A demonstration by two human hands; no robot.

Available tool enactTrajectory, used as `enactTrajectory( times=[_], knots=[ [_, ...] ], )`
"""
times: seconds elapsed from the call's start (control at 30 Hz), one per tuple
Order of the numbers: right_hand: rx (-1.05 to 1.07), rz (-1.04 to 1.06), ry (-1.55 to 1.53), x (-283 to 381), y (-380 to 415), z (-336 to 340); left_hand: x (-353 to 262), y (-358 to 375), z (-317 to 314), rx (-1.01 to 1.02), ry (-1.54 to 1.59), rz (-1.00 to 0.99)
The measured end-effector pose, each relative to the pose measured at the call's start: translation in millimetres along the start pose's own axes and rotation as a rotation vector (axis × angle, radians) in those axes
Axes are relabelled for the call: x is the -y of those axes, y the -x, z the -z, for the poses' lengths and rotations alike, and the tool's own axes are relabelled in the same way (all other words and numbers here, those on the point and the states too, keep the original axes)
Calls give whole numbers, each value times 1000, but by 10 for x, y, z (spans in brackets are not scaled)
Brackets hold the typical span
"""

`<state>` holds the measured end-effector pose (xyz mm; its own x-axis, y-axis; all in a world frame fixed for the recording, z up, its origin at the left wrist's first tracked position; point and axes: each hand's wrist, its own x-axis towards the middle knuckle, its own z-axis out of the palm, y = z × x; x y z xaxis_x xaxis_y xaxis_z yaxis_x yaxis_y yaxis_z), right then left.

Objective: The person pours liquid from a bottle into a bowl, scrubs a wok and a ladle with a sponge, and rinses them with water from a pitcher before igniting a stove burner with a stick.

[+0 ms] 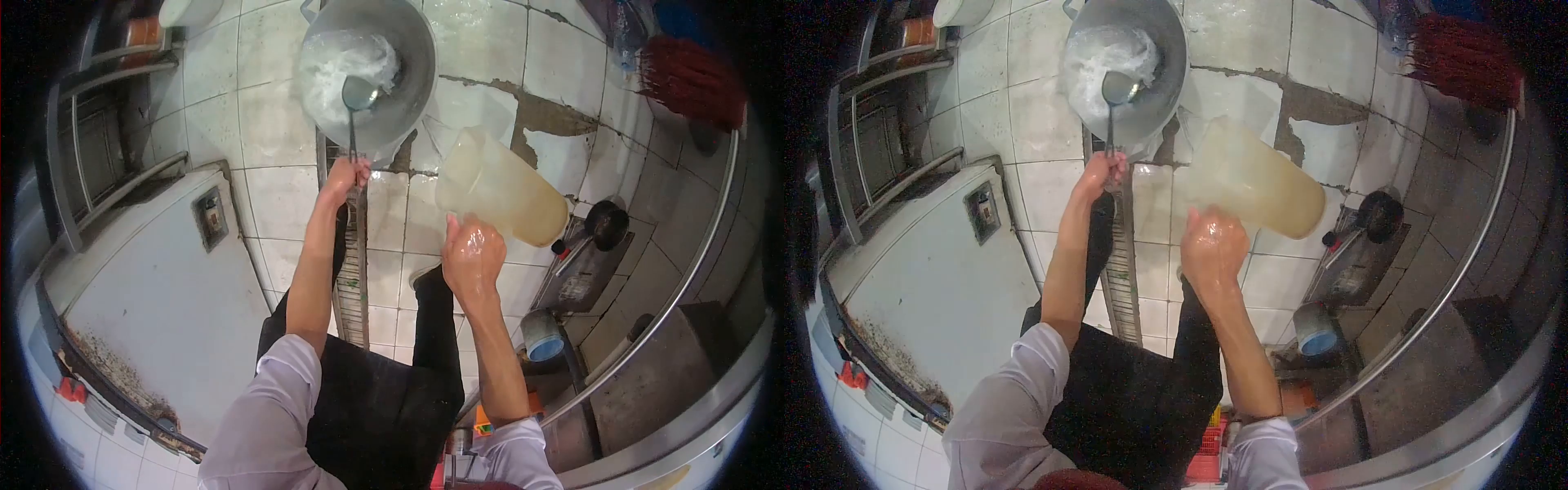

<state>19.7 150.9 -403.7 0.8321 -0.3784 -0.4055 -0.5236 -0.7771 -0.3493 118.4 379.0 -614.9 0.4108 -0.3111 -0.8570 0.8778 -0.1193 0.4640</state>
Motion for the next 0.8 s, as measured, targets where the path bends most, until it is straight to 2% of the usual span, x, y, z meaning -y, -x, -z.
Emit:
enactTrajectory(
  times=[0.03, 0.07, 0.2, 0.27, 0.33, 0.37, 0.4, 0.43, 0.47, 0.5, 0.57, 0.6, 0.67, 0.7, 0.77, 0.8],
  knots=[
    [3, -1, 3, -37, 39, -8, 125, -126, 65, -165, -312, -118],
    [7, -1, 5, -79, 90, -18, 306, -278, 46, -528, -1017, -548],
    [-49, 54, -38, -329, 322, -99, 277, -291, -418, -630, -956, -540],
    [36, 42, 43, -458, 424, -76, 300, -296, -546, -495, -1051, -356],
    [-37, 70, 84, -572, 536, -8, 340, -295, -667, -388, -1090, -208],
    [-77, 84, 107, -651, 597, 34, 373, -271, -731, -388, -1093, -215],
    [-117, 97, 130, -730, 657, 75, 398, -204, -820, -515, -942, -373],
    [-156, 97, 28, -834, 730, 119, 430, -191, -882, -633, -778, -527],
    [-195, 99, -72, -926, 818, 194, 388, -212, -842, -586, -963, -756],
    [-207, 100, -66, -1000, 917, 295, 315, -247, -855, -583, -956, -769],
    [-74, -242, -496, -1130, 1189, 476, 212, -307, -897, -528, -859, -508],
    [-78, -239, -490, -1197, 1308, 544, 402, -519, -848, -508, -705, -566],
    [-116, -478, -695, -1315, 1540, 620, 331, -504, -988, -451, -675, -524],
    [-117, -482, -698, -1383, 1639, 612, 362, -542, -1007, -396, -652, -478],
    [-307, -443, -1062, -1527, 1850, 518, 404, -649, -1025, -399, -699, -467],
    [-347, -426, -1144, -1598, 1956, 487, 465, -678, -1025, -408, -734, -456]
  ],
)
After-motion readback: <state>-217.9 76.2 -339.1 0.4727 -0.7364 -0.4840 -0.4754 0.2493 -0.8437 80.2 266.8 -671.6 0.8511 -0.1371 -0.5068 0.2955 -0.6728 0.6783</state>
